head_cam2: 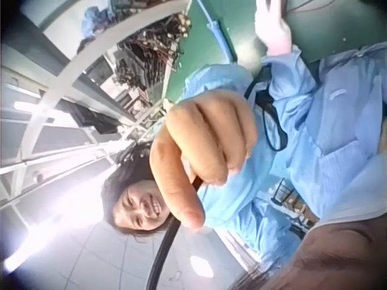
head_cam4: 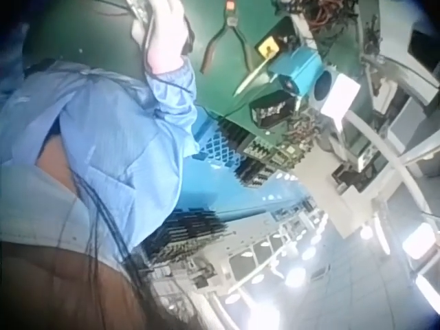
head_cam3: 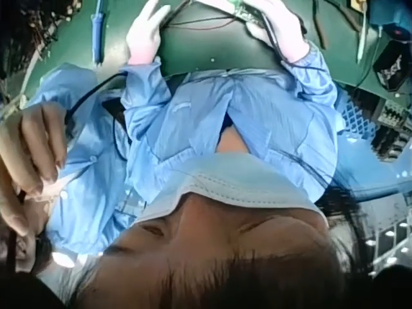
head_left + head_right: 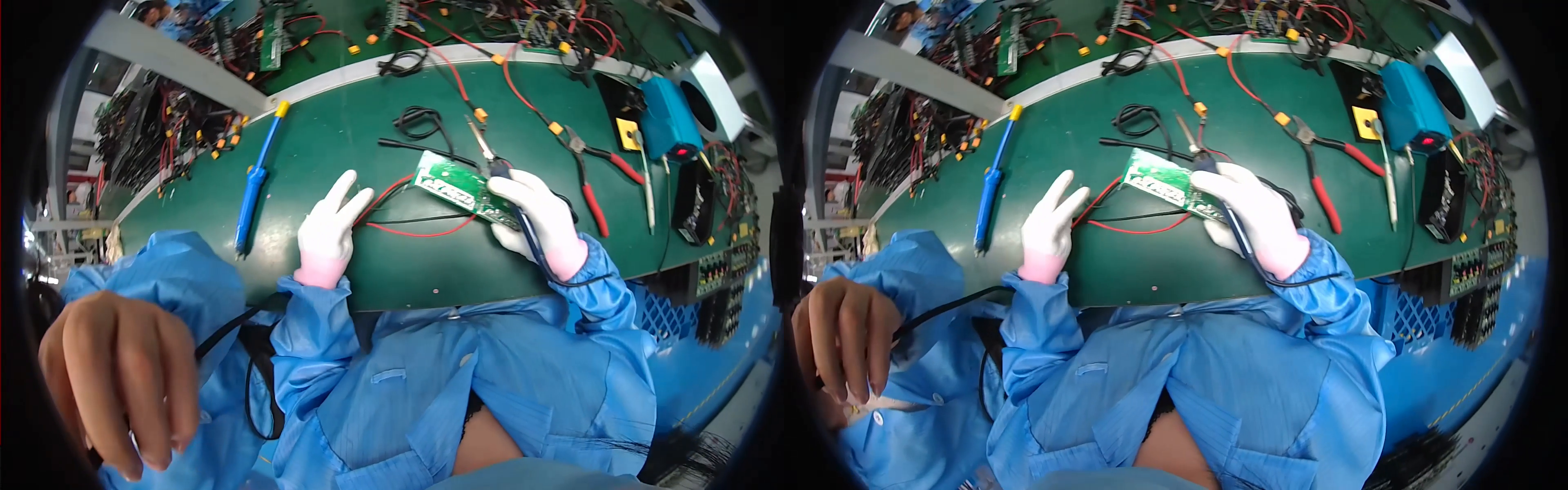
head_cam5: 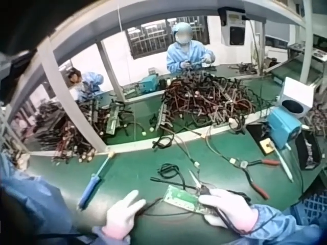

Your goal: The person solders and assembles electronic components onto a circuit board with a soldering iron and hand tools, using pliers and wire cutters to manipulate the wires and components.

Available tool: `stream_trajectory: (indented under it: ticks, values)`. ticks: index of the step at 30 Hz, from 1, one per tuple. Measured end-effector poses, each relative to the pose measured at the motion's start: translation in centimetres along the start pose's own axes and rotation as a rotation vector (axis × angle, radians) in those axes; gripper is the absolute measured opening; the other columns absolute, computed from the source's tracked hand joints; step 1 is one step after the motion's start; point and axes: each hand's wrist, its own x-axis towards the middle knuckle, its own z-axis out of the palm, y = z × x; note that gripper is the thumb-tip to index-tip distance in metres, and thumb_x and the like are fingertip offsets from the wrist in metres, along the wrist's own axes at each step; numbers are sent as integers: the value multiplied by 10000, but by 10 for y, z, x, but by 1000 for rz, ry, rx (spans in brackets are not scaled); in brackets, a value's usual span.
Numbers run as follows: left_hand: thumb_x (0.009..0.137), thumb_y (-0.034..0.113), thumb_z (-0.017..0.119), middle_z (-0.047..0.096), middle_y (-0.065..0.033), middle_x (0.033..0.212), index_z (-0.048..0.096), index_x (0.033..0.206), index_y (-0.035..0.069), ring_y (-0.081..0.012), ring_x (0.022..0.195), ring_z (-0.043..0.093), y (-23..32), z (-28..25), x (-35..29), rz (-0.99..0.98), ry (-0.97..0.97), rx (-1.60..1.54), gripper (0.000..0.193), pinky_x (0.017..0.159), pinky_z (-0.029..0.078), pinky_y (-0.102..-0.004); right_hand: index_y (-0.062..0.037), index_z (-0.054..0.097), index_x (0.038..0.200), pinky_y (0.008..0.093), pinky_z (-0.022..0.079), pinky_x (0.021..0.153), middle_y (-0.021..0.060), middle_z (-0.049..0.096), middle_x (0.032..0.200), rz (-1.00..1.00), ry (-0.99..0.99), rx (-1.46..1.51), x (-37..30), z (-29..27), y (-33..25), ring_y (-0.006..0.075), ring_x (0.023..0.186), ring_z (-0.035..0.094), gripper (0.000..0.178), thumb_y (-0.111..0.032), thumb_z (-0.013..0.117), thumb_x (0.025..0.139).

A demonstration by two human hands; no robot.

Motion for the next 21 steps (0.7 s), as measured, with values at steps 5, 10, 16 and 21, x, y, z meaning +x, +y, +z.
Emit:
stream_trajectory:
  ticks: [5, 10, 16, 21]
  values:
    - [804, 114, 538, 600, -54, 1174, 601, 1155, 141, -254, 855, 604, -5, 7, 18, 125, -207, 214, 358, 728, 495, -317, -101, 539, 1263, 355, 462, 894, 161, 516, 1264, -5, -61, -37, -8, -1, 10, 342, 1065, 566, 567, -183, 663, 716]
    - [801, 158, 521, 566, -73, 907, 568, 1102, 142, -277, 810, 566, -25, 4, 17, 31, -414, 462, 305, 700, 481, -366, -121, 538, 1269, 361, 465, 882, 151, 512, 1264, -47, -77, -78, -12, -2, 16, 337, 1044, 570, 563, -190, 659, 723]
    - [774, 154, 614, 573, -72, 894, 626, 1045, 173, -288, 802, 576, -52, -16, -9, -188, -388, 599, 272, 689, 483, -390, -106, 570, 1219, 348, 488, 835, 155, 554, 1219, -79, -74, -124, -12, -3, 17, 336, 995, 595, 599, -74, 701, 635]
    - [802, 189, 611, 583, -54, 881, 645, 1012, 187, -289, 775, 588, -44, -23, -13, -437, -396, 628, 212, 661, 490, -397, -117, 575, 1211, 349, 492, 790, 152, 566, 1193, -96, -86, -128, -10, -3, 16, 337, 946, 600, 630, -32, 714, 602]
